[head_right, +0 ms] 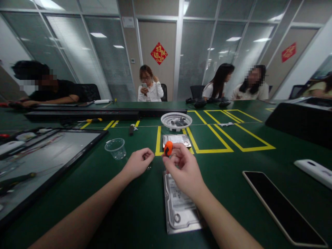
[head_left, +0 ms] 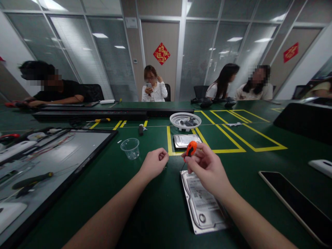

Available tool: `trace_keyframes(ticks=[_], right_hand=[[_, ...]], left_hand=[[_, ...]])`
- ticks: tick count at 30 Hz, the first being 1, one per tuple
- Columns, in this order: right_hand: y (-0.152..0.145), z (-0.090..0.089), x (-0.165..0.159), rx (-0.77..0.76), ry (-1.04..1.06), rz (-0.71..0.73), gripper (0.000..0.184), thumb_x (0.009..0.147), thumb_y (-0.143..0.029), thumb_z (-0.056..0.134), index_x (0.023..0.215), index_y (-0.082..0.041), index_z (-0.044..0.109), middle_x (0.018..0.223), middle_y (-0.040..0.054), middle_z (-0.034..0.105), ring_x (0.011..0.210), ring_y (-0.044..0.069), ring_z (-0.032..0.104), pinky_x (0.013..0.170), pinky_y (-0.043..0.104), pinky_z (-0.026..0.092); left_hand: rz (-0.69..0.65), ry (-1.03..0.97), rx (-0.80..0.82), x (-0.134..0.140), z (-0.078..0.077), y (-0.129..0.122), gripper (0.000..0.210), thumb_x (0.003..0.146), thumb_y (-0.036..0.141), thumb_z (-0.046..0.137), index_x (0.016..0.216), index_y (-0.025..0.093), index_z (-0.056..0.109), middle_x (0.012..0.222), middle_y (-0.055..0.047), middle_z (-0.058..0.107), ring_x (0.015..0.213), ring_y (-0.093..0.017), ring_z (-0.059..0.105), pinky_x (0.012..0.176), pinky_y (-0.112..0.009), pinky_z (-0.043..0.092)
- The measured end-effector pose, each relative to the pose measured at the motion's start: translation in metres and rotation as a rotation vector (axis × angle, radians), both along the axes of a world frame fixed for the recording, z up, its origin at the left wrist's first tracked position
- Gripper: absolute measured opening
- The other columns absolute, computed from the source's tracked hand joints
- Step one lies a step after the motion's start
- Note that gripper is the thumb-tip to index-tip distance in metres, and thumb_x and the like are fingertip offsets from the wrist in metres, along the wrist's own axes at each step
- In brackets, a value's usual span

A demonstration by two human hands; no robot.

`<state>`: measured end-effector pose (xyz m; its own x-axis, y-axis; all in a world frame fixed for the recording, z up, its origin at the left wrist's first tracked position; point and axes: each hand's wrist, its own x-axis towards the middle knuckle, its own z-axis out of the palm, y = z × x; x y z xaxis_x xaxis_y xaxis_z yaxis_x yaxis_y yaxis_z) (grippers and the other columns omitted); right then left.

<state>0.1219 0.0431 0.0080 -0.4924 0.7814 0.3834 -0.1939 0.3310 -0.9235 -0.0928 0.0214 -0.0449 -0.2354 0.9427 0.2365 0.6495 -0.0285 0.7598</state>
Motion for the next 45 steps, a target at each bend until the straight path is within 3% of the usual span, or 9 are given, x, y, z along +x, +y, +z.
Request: trace_keyframes(ticks=[2, 5, 10, 16, 19, 23, 30, 38, 45], right_hand=[[-0.0003, -0.0002, 0.0008, 0.009, -0.014, 0.009, 0.019, 0.092, -0.023, 0.067, 0.110, -0.019, 0.061, 0.083, 0.0015, 0.069, 0.057, 0.012, 0.061, 0.057, 0.029, 0.050], [0.0008, -0.0019, 0.0017, 0.002, -0.060, -0.020, 0.012, 0.092, -0.024, 0.069, 0.100, -0.018, 0.062, 0.068, -0.0015, 0.064, 0.055, 0.013, 0.060, 0.056, 0.028, 0.048], [0.0030, -0.0041, -0.0001, -0.030, -0.018, -0.033, 0.020, 0.089, -0.024, 0.075, 0.089, -0.021, 0.055, 0.063, -0.0056, 0.059, 0.052, 0.012, 0.059, 0.056, 0.028, 0.048], [0.0013, -0.0013, -0.0017, 0.000, 0.012, -0.001, 0.020, 0.091, -0.023, 0.068, 0.109, -0.020, 0.060, 0.090, 0.0023, 0.069, 0.057, 0.011, 0.061, 0.055, 0.028, 0.050], [0.0015, -0.0021, -0.0013, 0.006, -0.038, -0.022, 0.013, 0.091, -0.022, 0.069, 0.100, -0.019, 0.061, 0.078, 0.0002, 0.067, 0.055, 0.012, 0.060, 0.055, 0.028, 0.049], [0.0023, -0.0035, -0.0010, -0.028, -0.032, -0.036, 0.022, 0.089, -0.024, 0.074, 0.088, -0.022, 0.052, 0.062, -0.0060, 0.058, 0.052, 0.012, 0.059, 0.056, 0.028, 0.050], [-0.0005, 0.0012, 0.0000, 0.009, -0.030, 0.000, 0.018, 0.092, -0.027, 0.068, 0.107, -0.020, 0.061, 0.082, 0.0014, 0.068, 0.058, 0.013, 0.060, 0.056, 0.029, 0.050], [0.0009, -0.0004, -0.0005, -0.018, -0.075, -0.034, 0.020, 0.088, -0.028, 0.075, 0.093, -0.022, 0.057, 0.061, -0.0053, 0.058, 0.053, 0.014, 0.058, 0.057, 0.029, 0.047], [-0.0003, -0.0009, -0.0004, 0.006, -0.043, 0.009, 0.016, 0.092, -0.027, 0.068, 0.106, -0.019, 0.062, 0.081, 0.0014, 0.067, 0.058, 0.013, 0.059, 0.057, 0.029, 0.048]], left_hand=[[0.001, -0.008, -0.001, -0.0002, -0.0008, 0.0007, 0.018, 0.089, 0.031, 0.057, 0.083, 0.019, 0.069, 0.075, -0.001, 0.068, 0.072, -0.016, 0.063, 0.066, -0.027, 0.045], [0.000, -0.014, 0.001, -0.0007, -0.0016, 0.0010, 0.017, 0.089, 0.031, 0.058, 0.083, 0.019, 0.069, 0.076, -0.001, 0.068, 0.072, -0.016, 0.063, 0.066, -0.027, 0.045], [-0.004, -0.020, 0.012, -0.0013, -0.0025, 0.0008, 0.018, 0.089, 0.032, 0.058, 0.083, 0.019, 0.068, 0.075, 0.000, 0.068, 0.071, -0.016, 0.063, 0.066, -0.027, 0.045], [-0.008, -0.017, 0.011, -0.0011, -0.0030, 0.0012, 0.018, 0.089, 0.032, 0.057, 0.083, 0.019, 0.068, 0.074, 0.000, 0.067, 0.070, -0.016, 0.062, 0.064, -0.026, 0.044], [-0.004, -0.018, 0.008, -0.0010, -0.0023, 0.0010, 0.018, 0.089, 0.032, 0.057, 0.082, 0.019, 0.068, 0.074, -0.001, 0.067, 0.070, -0.016, 0.062, 0.064, -0.026, 0.044], [-0.007, -0.011, 0.008, -0.0011, -0.0015, 0.0008, 0.019, 0.089, 0.033, 0.057, 0.083, 0.019, 0.069, 0.076, -0.001, 0.068, 0.071, -0.016, 0.063, 0.065, -0.027, 0.045], [-0.010, -0.010, 0.014, -0.0004, -0.0008, 0.0001, 0.019, 0.089, 0.032, 0.057, 0.082, 0.019, 0.068, 0.076, -0.002, 0.069, 0.072, -0.017, 0.063, 0.066, -0.027, 0.045], [-0.008, -0.006, 0.007, 0.0003, 0.0008, -0.0008, 0.019, 0.089, 0.032, 0.057, 0.083, 0.018, 0.069, 0.077, -0.003, 0.070, 0.072, -0.017, 0.064, 0.065, -0.027, 0.045], [-0.001, -0.005, 0.011, 0.0004, -0.0004, 0.0005, 0.018, 0.088, 0.031, 0.057, 0.082, 0.018, 0.069, 0.074, -0.002, 0.068, 0.071, -0.017, 0.062, 0.065, -0.026, 0.044]])
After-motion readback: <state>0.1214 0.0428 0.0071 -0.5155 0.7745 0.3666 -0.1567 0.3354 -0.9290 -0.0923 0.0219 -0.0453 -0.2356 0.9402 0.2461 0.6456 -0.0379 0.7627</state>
